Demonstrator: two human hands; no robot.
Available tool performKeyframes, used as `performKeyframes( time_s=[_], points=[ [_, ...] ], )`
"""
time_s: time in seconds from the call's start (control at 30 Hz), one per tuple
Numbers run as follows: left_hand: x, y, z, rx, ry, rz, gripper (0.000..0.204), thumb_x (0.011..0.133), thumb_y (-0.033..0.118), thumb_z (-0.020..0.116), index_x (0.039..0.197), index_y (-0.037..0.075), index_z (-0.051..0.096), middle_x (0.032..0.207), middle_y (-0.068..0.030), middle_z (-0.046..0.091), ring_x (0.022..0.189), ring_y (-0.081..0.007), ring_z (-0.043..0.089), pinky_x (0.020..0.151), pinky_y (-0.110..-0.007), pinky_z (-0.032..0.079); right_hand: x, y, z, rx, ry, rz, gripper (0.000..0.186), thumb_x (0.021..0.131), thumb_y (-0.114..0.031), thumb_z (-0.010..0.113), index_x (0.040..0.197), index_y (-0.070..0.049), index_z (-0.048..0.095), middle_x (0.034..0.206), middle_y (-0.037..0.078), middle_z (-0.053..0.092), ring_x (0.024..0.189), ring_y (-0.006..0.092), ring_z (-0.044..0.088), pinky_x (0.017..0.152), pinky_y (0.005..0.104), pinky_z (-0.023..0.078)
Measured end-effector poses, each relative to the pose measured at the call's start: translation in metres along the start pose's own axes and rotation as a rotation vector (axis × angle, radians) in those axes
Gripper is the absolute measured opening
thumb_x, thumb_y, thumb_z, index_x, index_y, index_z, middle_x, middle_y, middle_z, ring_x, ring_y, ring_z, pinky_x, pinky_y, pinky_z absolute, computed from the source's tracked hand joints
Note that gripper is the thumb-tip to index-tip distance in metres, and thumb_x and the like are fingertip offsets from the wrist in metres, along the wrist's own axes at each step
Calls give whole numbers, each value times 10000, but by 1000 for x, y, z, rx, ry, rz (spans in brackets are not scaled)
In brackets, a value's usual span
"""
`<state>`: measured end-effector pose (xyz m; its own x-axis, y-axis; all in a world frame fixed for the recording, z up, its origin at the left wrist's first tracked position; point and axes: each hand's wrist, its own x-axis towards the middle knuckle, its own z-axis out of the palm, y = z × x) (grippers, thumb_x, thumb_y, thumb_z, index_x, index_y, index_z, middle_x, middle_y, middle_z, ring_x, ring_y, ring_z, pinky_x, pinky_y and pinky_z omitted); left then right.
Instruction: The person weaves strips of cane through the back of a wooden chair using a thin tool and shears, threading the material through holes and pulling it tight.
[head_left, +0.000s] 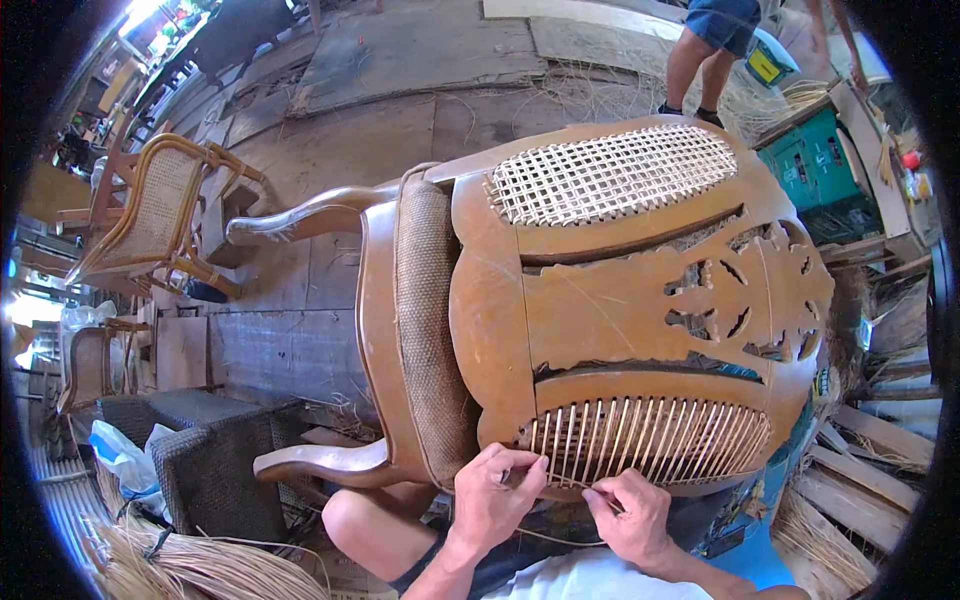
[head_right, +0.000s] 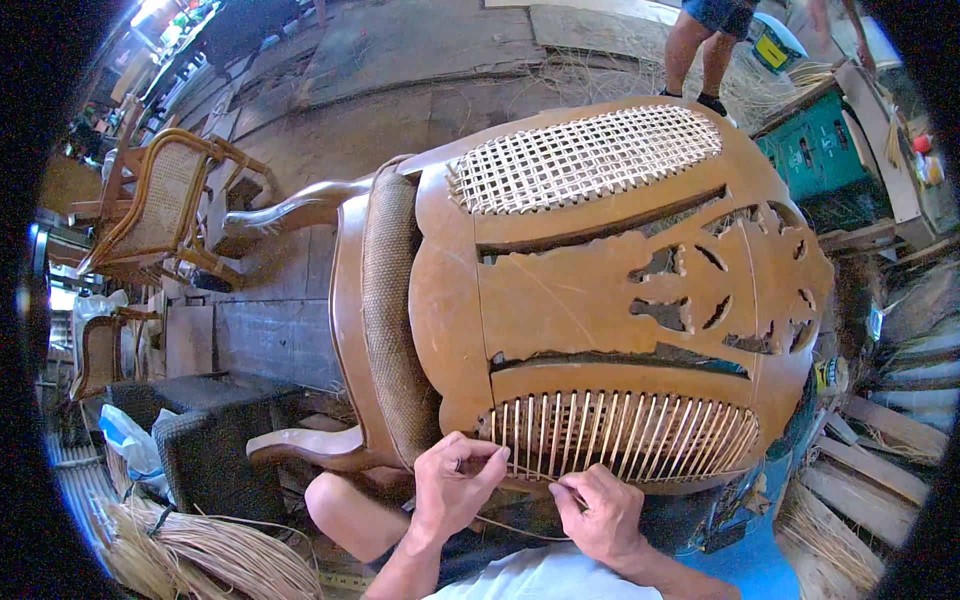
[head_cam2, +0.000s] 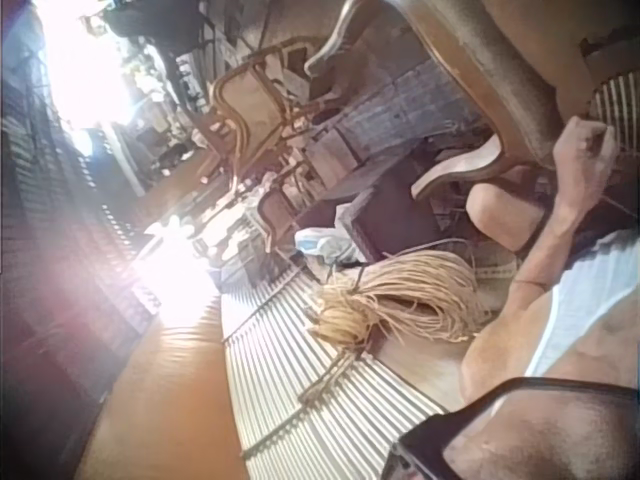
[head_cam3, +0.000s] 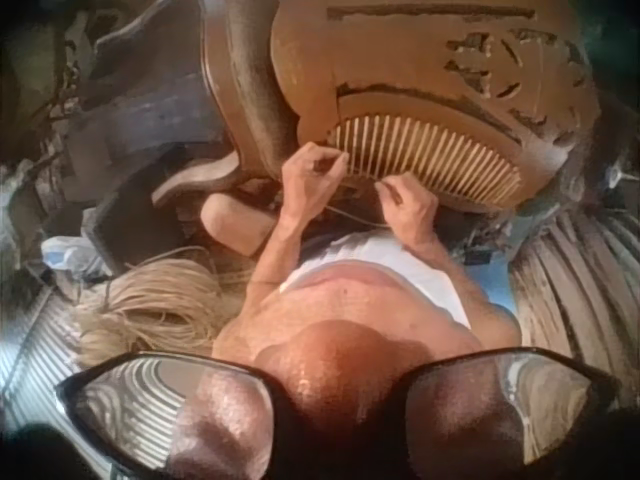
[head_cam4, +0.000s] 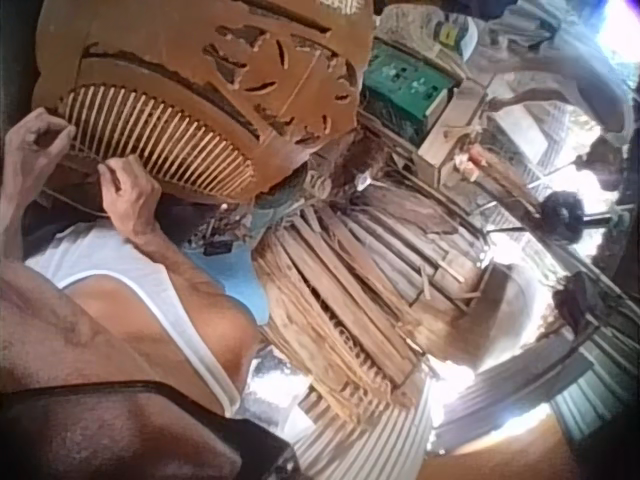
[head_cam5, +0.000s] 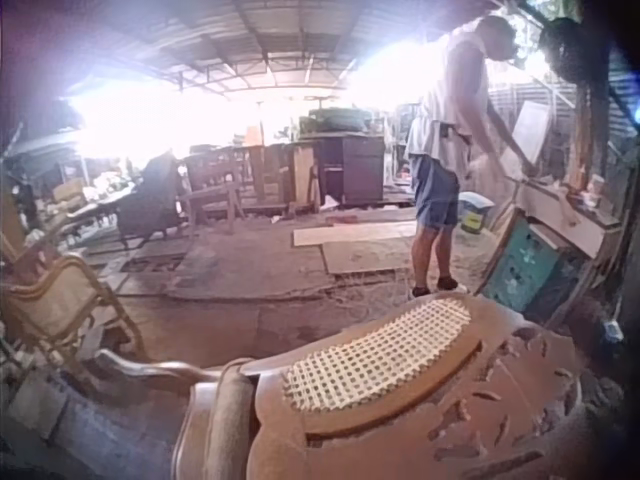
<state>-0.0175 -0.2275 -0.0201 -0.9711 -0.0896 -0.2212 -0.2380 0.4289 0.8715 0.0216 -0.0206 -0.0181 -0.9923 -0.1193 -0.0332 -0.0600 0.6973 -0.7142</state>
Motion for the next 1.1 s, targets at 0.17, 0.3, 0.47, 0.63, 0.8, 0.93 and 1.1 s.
performKeyframes(
  time_s=[0.17, 0.3, 0.47, 0.63, 0.8, 0.93, 1.1],
  points=[
    [-4, 3, 0, 10, 11, 5, 110, 838, 101, 823, 886, 14, 777, 743, -85, 677, 669, -151, 645, 619, -306, 508, -5, -3, 3, 6, 72, -17, 177, 786, -98, 850, 834, -90, 680, 721, 60, 628, 591, 256, 660, 517, 381, 509],
    [-13, -6, 2, 1, 47, 50, 147, 864, 132, 806, 887, -7, 764, 775, -98, 733, 715, -136, 700, 688, -287, 555, -18, -5, 7, -23, 115, -43, 174, 797, -116, 840, 837, -88, 674, 745, 68, 635, 613, 265, 663, 541, 388, 513],
    [-21, -14, -1, -14, 57, -58, 189, 855, 176, 792, 911, -3, 782, 812, -149, 742, 740, -200, 719, 720, -329, 568, -25, -2, 20, -52, 138, -91, 165, 827, -128, 817, 836, -84, 658, 760, 70, 634, 641, 263, 663, 573, 396, 514],
    [-1, -11, 3, 46, -14, 66, 289, 892, 272, 772, 857, -15, 777, 714, -136, 727, 672, -176, 697, 685, -340, 563, -22, 3, 17, -71, 238, -111, 145, 859, -127, 781, 835, -62, 653, 776, 97, 633, 686, 304, 663, 628, 421, 515],
    [15, -23, -22, -42, -30, 17, 466, 998, 451, 677, 886, 12, 785, 725, -25, 726, 690, -96, 589, 675, -288, 482, -15, 4, 26, -108, 259, -159, 146, 869, -167, 784, 859, -98, 656, 830, 50, 675, 724, 281, 695, 635, 405, 536],
    [4, -37, -31, -25, 59, -2, 426, 995, 422, 692, 981, 6, 785, 777, -30, 736, 684, -77, 578, 652, -275, 477, -20, 16, 32, -75, 283, -149, 147, 874, -194, 784, 863, -113, 662, 833, 43, 674, 721, 274, 693, 639, 412, 534],
    [-11, -64, -37, -161, 152, 7, 358, 963, 356, 721, 1014, 8, 788, 813, -17, 744, 674, -67, 587, 621, -273, 484, -25, 15, 32, -79, 275, -141, 155, 871, -204, 784, 858, -120, 654, 827, 47, 660, 734, 283, 684, 638, 419, 526]
  ],
)
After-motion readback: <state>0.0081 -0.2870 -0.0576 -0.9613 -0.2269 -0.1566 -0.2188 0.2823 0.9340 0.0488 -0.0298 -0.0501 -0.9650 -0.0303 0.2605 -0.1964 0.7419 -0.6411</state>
